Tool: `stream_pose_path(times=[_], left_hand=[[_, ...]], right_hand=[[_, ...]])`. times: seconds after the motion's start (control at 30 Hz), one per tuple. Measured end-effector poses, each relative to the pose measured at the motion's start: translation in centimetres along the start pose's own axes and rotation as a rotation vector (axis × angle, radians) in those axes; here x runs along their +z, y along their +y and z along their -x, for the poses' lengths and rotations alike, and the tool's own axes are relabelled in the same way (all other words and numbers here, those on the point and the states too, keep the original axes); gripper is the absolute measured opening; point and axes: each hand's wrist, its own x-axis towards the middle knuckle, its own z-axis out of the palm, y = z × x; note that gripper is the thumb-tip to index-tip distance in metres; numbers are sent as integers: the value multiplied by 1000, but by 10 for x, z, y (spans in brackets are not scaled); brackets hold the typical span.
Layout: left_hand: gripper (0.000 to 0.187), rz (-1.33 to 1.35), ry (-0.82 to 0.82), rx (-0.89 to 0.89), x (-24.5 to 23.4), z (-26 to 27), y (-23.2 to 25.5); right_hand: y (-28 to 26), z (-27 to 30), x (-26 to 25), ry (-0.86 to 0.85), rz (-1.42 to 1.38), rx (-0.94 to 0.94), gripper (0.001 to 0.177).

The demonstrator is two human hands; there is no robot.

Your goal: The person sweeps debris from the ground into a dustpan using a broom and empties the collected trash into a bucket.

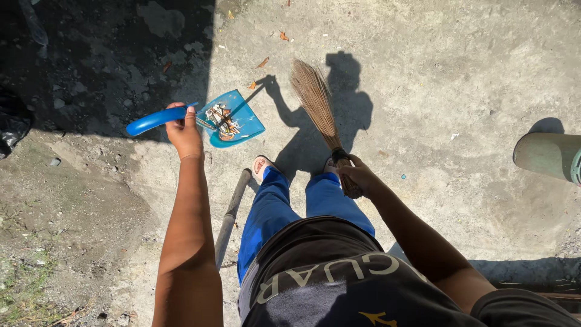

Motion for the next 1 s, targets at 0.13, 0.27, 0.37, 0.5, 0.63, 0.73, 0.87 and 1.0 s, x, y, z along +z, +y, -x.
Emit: stream_pose_path(times=[0.13,0.27,0.37,0.5,0.63,0.73,0.87,1.0], left_hand=[[23,-35,16,57,8,-41,2],[24,-121,-5,28,37,-67,-20],[26,-98,-28,41,59,-69,-34],[24,-104,-20,-35,72,-78,-32],[27,17,-16,27,74,-93,-22],[27,59,-33,30,73,-108,-7],[26,5,-65,87,87,-133,15],[24,-26,-74,77,110,-156,21]], right_hand=[[-12,-83,-17,99,-18,-137,55],[-36,-135,21,11,117,42,45],[-45,-126,53,-164,270,228,51],[-33,-80,36,-303,38,122,65],[-37,-51,-5,-242,44,-42,73],[-49,-61,-38,-96,32,-75,75],[-74,-128,-75,157,73,-133,73],[-111,-197,-87,242,-116,-67,64]])
